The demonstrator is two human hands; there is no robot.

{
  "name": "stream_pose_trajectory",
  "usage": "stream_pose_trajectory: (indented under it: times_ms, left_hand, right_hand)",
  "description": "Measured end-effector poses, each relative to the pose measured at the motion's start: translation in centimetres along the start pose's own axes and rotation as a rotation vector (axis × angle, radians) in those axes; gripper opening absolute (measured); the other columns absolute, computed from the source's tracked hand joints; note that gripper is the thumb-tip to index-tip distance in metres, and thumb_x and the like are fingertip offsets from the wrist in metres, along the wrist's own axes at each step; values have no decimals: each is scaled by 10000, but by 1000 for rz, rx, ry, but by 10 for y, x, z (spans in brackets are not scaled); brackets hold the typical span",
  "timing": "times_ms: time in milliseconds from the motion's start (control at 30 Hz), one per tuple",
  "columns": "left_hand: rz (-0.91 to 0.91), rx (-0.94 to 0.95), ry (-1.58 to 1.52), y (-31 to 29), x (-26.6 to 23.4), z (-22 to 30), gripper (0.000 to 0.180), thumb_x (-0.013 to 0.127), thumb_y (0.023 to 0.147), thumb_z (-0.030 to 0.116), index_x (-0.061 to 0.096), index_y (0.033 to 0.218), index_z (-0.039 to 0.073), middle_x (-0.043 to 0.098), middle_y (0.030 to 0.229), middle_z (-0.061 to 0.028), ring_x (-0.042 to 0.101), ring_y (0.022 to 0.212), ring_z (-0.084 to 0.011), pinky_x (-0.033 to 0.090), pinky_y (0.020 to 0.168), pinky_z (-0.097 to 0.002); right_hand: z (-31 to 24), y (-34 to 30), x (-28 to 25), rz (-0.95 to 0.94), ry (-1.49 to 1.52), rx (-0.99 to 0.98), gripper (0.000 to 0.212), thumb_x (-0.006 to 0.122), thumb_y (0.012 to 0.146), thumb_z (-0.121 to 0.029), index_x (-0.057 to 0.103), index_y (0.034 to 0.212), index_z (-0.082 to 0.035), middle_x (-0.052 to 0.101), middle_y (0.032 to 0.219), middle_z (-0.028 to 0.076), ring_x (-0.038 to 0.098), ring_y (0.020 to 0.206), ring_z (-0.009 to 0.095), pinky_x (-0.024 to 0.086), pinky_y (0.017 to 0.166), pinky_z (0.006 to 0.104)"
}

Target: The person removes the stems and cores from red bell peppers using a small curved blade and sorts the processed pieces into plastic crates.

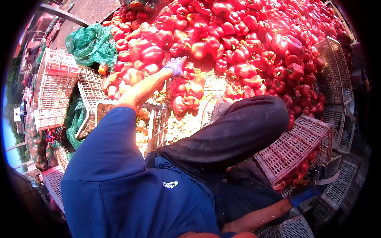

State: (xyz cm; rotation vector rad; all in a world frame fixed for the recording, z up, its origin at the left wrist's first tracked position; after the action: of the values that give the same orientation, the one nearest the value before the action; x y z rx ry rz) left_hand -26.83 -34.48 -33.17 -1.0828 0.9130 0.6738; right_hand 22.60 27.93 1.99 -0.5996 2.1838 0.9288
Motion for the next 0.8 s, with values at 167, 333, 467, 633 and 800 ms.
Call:
stream_pose_trajectory:
  times_ms: [167,333,467,633,800]
  left_hand:
    - [-40,-27,129,24,33,19,805,892,666,484,621,1314,91,669,1307,-216,646,1225,-404,551,950,-578]
    - [-14,-141,-135,18,43,-1,670,833,661,536,741,1114,50,739,1114,-238,714,1079,-391,567,924,-492]
    - [54,-176,-243,14,39,-14,562,803,708,498,764,1102,99,746,1138,-191,711,1093,-360,554,953,-485]
    - [44,-135,-243,28,39,39,650,834,703,485,705,1188,73,699,1241,-248,668,1158,-436,540,980,-491]
    - [253,-280,-272,57,116,-64,740,892,688,408,642,1189,-76,740,1101,-243,745,975,-350,595,840,-455]
  right_hand:
    - [-21,-6,20,-36,350,296,352,578,1060,-156,630,1351,36,705,1044,103,600,751,117,462,646,248]
    - [-91,14,55,-74,189,-115,336,623,1034,-117,636,1335,32,727,1037,102,646,785,123,516,682,251]
    - [-81,12,81,-91,545,352,322,632,1026,-110,643,1320,21,739,1066,109,666,806,118,530,664,239]
    - [-48,-16,46,48,636,505,313,672,999,-85,651,1303,-11,751,1009,92,685,735,96,497,567,201]
    - [-101,43,60,27,607,280,301,761,932,-53,686,1219,-1,762,971,70,690,729,98,531,608,235]
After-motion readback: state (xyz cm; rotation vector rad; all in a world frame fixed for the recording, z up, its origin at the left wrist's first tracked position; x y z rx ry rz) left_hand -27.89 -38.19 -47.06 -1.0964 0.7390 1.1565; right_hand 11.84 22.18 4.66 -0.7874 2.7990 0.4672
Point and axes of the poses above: each hand's wrist, its own y-axis towards the middle knuckle, its own x-axis out of the palm, z = x × y, the point moved 8 cm from there along y, towards the middle knuckle
